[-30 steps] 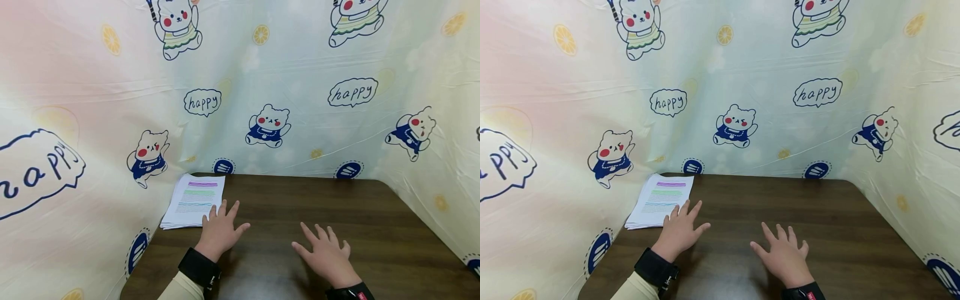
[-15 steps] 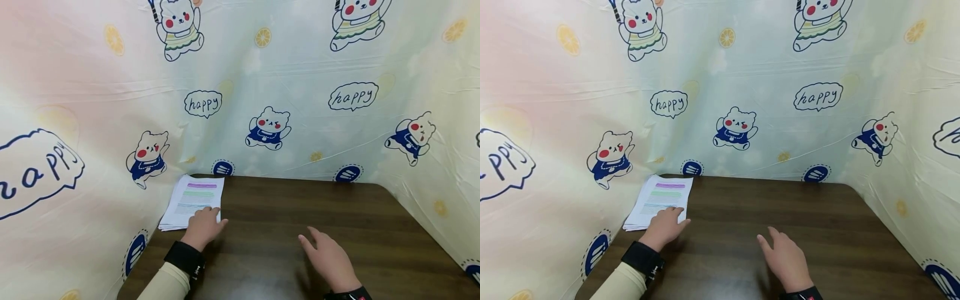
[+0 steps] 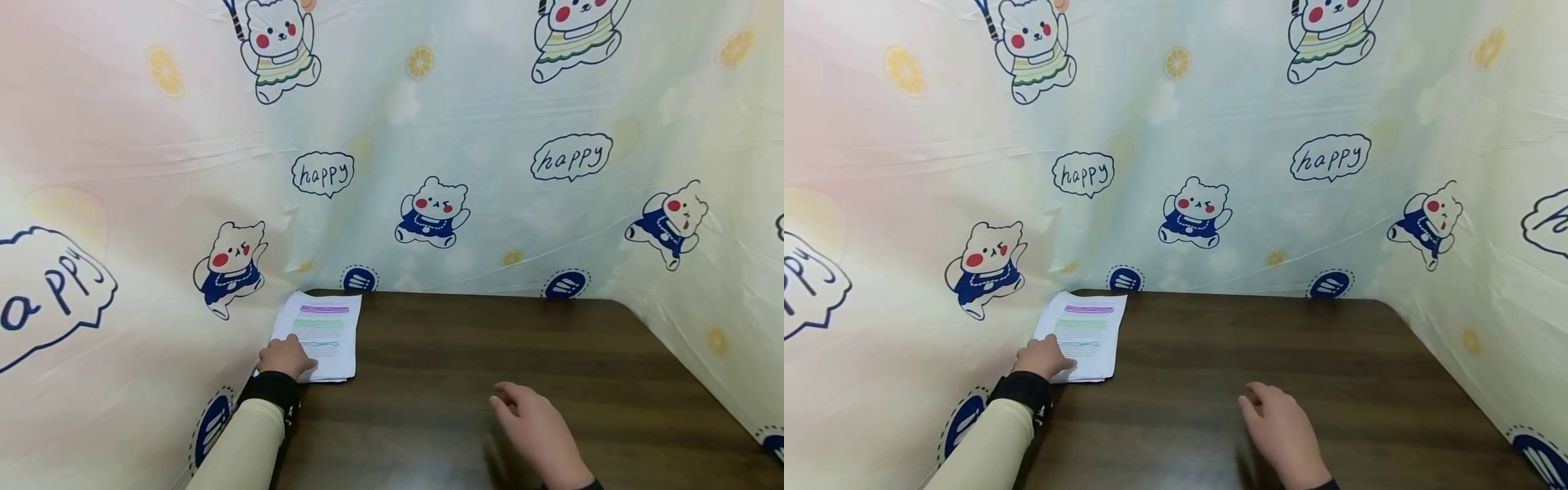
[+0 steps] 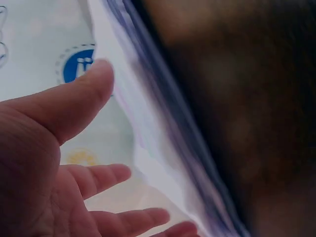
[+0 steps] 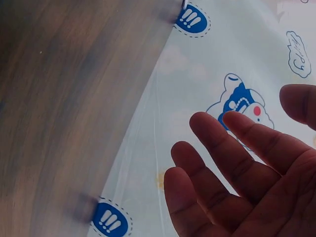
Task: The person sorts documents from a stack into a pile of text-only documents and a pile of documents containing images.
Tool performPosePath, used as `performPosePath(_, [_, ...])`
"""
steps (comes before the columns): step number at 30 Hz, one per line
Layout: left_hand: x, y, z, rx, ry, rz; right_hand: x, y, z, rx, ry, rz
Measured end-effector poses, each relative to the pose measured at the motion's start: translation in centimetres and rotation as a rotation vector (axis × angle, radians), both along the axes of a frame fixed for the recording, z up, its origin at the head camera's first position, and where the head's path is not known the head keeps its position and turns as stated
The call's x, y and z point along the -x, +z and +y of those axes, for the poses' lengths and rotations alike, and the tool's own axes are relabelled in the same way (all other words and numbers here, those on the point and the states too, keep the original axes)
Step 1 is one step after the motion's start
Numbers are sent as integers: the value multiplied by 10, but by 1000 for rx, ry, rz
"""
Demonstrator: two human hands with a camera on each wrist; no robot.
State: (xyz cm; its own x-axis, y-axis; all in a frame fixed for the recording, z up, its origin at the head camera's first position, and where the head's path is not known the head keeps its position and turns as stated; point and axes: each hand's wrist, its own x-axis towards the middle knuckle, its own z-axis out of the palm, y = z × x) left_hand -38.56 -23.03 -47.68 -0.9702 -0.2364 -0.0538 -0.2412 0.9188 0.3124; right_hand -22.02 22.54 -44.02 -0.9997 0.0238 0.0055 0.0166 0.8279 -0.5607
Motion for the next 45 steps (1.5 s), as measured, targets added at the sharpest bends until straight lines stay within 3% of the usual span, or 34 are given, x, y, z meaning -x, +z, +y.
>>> performPosePath(4, [6, -12, -3, 39, -3, -50, 1, 2, 0, 15, 8, -5])
performPosePath(9, [12, -11, -1, 65, -23, -40, 2, 4, 1, 33, 6, 11])
performPosePath(16, [7, -13, -4, 93, -50, -27, 4, 0, 0, 36, 23, -18])
performPosePath(22, [-4, -11, -8, 88, -58, 52, 0, -5, -6, 33, 33, -27])
performPosePath(29, [1, -2, -6, 82, -56, 133, -1, -4, -9, 111, 37, -30])
performPosePath(32, [-5, 3, -2, 32, -55, 164, 0, -10, -12, 231, 32, -59])
performPosePath(36, [-20, 25, 13, -85, -70, 216, 10, -15, -20, 428, 14, -89])
performPosePath(40, [-36, 43, 42, -173, -120, 287, 26, -15, -33, 582, 19, -130])
performPosePath(45, [-63, 50, 84, -220, -186, 360, 40, -16, -51, 717, 70, -216])
